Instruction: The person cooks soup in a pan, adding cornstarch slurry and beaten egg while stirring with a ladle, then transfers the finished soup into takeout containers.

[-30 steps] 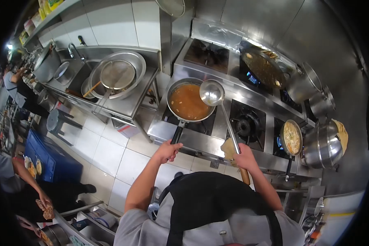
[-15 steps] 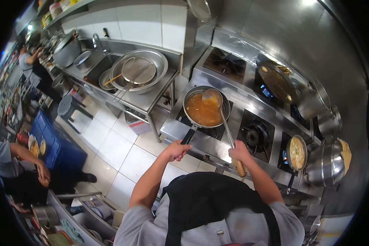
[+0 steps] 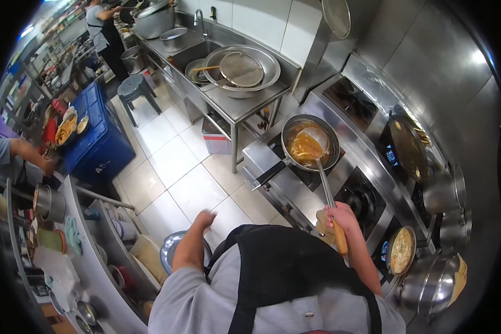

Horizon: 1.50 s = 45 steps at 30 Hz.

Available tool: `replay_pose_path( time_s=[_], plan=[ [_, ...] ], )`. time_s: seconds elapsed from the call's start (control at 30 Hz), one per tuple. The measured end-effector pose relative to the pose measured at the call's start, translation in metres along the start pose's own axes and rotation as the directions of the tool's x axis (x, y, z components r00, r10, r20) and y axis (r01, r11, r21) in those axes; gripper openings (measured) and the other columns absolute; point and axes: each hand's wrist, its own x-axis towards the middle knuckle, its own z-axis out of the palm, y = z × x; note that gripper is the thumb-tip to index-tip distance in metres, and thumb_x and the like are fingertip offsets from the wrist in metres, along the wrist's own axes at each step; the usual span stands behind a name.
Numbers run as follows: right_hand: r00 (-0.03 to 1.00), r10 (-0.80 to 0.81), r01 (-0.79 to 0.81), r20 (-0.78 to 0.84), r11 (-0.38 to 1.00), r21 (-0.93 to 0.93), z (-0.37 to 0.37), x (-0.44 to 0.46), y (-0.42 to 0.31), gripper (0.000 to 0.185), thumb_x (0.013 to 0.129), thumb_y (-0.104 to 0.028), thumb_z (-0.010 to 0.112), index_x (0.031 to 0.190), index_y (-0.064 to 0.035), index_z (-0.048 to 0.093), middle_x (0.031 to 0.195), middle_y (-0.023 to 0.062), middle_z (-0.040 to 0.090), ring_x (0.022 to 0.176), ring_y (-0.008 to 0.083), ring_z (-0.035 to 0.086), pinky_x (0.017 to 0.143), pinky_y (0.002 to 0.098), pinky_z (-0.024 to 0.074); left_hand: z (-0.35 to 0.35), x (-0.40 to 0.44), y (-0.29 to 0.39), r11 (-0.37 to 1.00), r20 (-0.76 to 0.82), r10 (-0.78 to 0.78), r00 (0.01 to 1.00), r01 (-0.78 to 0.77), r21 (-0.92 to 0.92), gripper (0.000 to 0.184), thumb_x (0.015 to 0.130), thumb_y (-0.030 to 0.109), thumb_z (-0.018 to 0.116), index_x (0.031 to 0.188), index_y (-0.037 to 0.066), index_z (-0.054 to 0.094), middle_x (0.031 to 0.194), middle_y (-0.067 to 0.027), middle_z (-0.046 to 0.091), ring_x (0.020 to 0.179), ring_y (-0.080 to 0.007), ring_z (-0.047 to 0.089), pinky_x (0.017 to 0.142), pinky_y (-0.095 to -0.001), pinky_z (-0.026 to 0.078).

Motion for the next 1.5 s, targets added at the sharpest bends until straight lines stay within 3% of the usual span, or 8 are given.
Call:
replay_pose_path(
  time_s=[0.17,0.23,0.43,0.73,0.8,1.03,1.27,1.5],
  plan=[
    [0.983,-0.172,0.148,-0.06,0.945,-0.293,-0.024,-0.012,0.027,0.011,0.09,-0.01,0.06,0.082,-0.0018,0.059,0.066,0.0042,0.055,0.05,0.0125,0.053,0.046,0.0308,0.0433,0.044,-0.13,-0.092,0.932,0.142,-0.326,0.935,0.343,-0.118,0.044,0.09,0.034,0.066,0.109,-0.005,0.07,0.113,-0.0257,0.07,0.109,-0.0365,0.068,0.09,-0.0449,0.055],
    [0.962,-0.244,0.178,-0.121,0.901,-0.395,-0.026,-0.02,0.037,0.008,0.085,-0.007,0.059,0.086,-0.0004,0.063,0.068,0.0042,0.059,0.052,0.0116,0.055,0.048,0.0303,0.045,0.06,-0.184,-0.097,0.544,0.337,-0.521,0.784,0.609,-0.577,0.037,0.092,0.029,0.062,0.11,-0.002,0.072,0.105,-0.0223,0.072,0.1,-0.0359,0.071,0.085,-0.0446,0.057],
    [0.849,-0.528,0.379,-0.035,0.653,-0.656,-0.055,-0.006,0.104,0.025,0.077,-0.003,0.06,0.101,0.0048,0.063,0.087,0.0145,0.067,0.08,0.0232,0.065,0.076,0.0378,0.0525,0.136,-0.219,-0.112,0.946,0.012,-0.271,0.962,0.269,-0.18,0.042,0.089,0.04,0.062,0.099,0.002,0.076,0.097,-0.0229,0.074,0.088,-0.0363,0.073,0.081,-0.0473,0.056],
    [0.814,-0.581,0.388,0.02,0.518,-0.763,-0.046,0.023,0.124,0.027,0.076,-0.002,0.057,0.101,0.0066,0.058,0.091,0.024,0.065,0.087,0.0413,0.065,0.083,0.0428,0.0503,0.107,-0.235,-0.082,0.745,0.117,-0.326,0.938,0.331,-0.579,0.044,0.088,0.039,0.062,0.099,-0.001,0.076,0.097,-0.0274,0.073,0.096,-0.0431,0.07,0.088,-0.048,0.054],
    [0.797,-0.603,0.407,0.034,0.495,-0.767,-0.04,0.033,0.122,0.029,0.076,-0.002,0.056,0.104,0.0067,0.058,0.092,0.0247,0.065,0.088,0.0434,0.065,0.084,0.0434,0.0501,0.12,-0.211,-0.115,0.92,-0.165,-0.158,0.974,0.084,-0.383,0.042,0.088,0.036,0.061,0.097,-0.002,0.076,0.095,-0.0275,0.073,0.092,-0.0424,0.07,0.087,-0.048,0.055],
    [0.738,-0.674,0.365,0.017,0.378,-0.851,-0.016,0.084,0.09,0.035,0.077,-0.005,0.056,0.107,0.0117,0.057,0.099,0.0318,0.063,0.096,0.0513,0.06,0.089,0.0506,0.047,0.078,-0.225,-0.185,0.768,-0.157,-0.389,0.908,0.225,-0.6,0.041,0.086,0.029,0.059,0.099,-0.007,0.074,0.104,-0.0294,0.071,0.101,-0.04,0.07,0.091,-0.0466,0.054],
    [0.748,-0.662,0.205,-0.039,0.286,-0.936,-0.012,0.142,0.064,0.045,0.072,-0.009,0.059,0.11,0.0147,0.058,0.101,0.0344,0.065,0.098,0.0482,0.064,0.089,0.0485,0.0484,0.072,-0.248,-0.248,0.766,-0.006,-0.411,0.911,0.342,-0.544,0.042,0.086,0.022,0.059,0.117,-0.004,0.069,0.123,-0.0269,0.066,0.114,-0.0354,0.067,0.097,-0.044,0.053],
    [0.735,-0.661,0.244,-0.148,0.461,-0.853,-0.03,0.156,0.082,0.053,0.078,-0.006,0.062,0.128,0.0091,0.057,0.116,0.0261,0.068,0.106,0.0376,0.066,0.098,0.0445,0.0489,0.1,-0.198,-0.284,0.898,-0.004,-0.277,0.961,0.257,-0.356,0.048,0.091,0.047,0.062,0.097,0.002,0.077,0.089,-0.0229,0.073,0.081,-0.0405,0.072,0.081,-0.0472,0.056]
  ],
)
